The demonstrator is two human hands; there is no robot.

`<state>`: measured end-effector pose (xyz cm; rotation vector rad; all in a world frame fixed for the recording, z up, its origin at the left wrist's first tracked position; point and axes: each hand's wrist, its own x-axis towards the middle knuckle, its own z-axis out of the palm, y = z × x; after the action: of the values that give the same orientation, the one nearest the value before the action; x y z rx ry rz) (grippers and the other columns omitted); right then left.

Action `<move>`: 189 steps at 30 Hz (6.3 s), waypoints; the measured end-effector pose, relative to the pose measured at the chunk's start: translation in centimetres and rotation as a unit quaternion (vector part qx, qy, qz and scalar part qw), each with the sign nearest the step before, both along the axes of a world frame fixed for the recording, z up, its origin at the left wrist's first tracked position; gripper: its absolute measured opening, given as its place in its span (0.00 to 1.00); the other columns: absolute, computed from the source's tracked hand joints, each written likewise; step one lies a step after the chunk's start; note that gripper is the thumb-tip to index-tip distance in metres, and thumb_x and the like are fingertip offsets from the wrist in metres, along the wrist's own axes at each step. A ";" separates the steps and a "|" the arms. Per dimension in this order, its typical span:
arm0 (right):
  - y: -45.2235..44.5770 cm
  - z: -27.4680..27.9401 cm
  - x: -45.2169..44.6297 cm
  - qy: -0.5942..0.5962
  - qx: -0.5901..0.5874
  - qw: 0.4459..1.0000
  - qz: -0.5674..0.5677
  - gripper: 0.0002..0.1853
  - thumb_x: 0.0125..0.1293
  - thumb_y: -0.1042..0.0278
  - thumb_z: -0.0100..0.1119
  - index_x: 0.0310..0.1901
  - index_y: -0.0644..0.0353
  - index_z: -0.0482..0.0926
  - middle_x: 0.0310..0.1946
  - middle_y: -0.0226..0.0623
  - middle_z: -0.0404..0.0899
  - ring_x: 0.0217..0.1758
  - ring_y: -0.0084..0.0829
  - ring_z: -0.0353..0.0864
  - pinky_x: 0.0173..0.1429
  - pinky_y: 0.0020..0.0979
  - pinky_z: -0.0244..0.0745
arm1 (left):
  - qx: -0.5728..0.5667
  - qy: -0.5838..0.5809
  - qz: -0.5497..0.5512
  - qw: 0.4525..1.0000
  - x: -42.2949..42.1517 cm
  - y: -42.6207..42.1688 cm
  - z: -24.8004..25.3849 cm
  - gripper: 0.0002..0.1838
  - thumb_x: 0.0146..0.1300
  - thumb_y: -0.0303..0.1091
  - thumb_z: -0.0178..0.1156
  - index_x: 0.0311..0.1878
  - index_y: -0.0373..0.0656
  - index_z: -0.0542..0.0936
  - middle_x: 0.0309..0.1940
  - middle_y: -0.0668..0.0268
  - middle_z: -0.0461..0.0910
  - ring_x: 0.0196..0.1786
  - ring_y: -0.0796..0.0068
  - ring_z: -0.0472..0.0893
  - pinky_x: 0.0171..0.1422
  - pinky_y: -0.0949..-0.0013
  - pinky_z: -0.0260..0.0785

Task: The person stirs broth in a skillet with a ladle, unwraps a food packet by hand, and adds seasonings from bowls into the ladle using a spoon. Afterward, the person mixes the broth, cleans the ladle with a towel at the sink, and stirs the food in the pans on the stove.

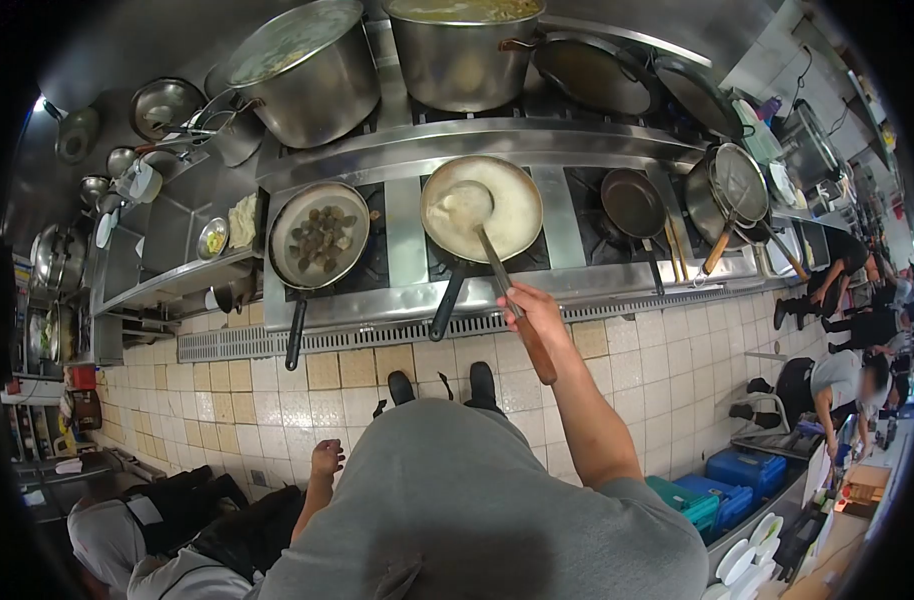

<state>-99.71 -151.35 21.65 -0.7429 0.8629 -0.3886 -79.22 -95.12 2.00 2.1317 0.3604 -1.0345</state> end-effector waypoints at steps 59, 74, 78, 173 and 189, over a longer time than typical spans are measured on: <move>2.0 1.5 -2.0 -0.253 0.120 0.960 -0.014 0.22 0.72 0.73 0.55 0.66 0.63 0.67 0.36 0.33 0.75 0.26 0.22 0.71 0.28 0.24 0.64 | -0.004 -0.006 -0.051 0.999 3.3 -1.7 0.6 0.18 0.67 0.46 0.63 0.51 0.42 0.79 0.35 0.65 0.83 0.32 0.72 0.82 0.28 0.66 0.72; 2.1 2.3 -1.4 -0.140 -0.053 0.989 0.002 0.32 0.71 0.76 0.57 0.75 0.66 0.60 0.34 0.31 0.78 0.23 0.21 0.75 0.28 0.23 0.70 | 0.031 -0.026 -0.141 0.989 2.1 -4.3 4.6 0.18 0.68 0.45 0.63 0.52 0.42 0.79 0.38 0.64 0.83 0.34 0.71 0.83 0.31 0.64 0.73; 1.8 2.3 -1.5 -0.110 -0.090 0.990 0.006 0.34 0.70 0.78 0.57 0.76 0.66 0.58 0.33 0.32 0.78 0.24 0.21 0.76 0.28 0.23 0.70 | 0.021 -0.029 -0.134 0.990 2.8 -4.2 3.2 0.19 0.68 0.45 0.63 0.52 0.42 0.79 0.38 0.64 0.83 0.35 0.72 0.83 0.32 0.65 0.73; 1.1 1.2 -3.2 0.203 -0.472 0.857 0.022 0.36 0.61 0.72 0.62 0.72 0.69 0.64 0.36 0.52 0.84 0.35 0.42 0.86 0.45 0.38 0.80 | 0.000 -0.004 -0.125 0.992 3.1 -4.3 0.6 0.19 0.67 0.46 0.62 0.52 0.41 0.80 0.37 0.64 0.83 0.34 0.73 0.82 0.30 0.66 0.73; 0.5 2.3 -3.1 0.034 -0.059 0.997 0.019 0.29 0.67 0.75 0.59 0.69 0.70 0.68 0.33 0.33 0.80 0.23 0.22 0.74 0.27 0.26 0.67 | 0.011 -0.010 -0.119 0.993 2.6 -3.4 0.2 0.18 0.67 0.45 0.62 0.50 0.41 0.80 0.36 0.65 0.84 0.32 0.73 0.82 0.29 0.67 0.73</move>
<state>-102.83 -150.85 23.97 -0.8849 0.8935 -0.3857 -76.60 -98.53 2.22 2.2424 0.1095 -1.1444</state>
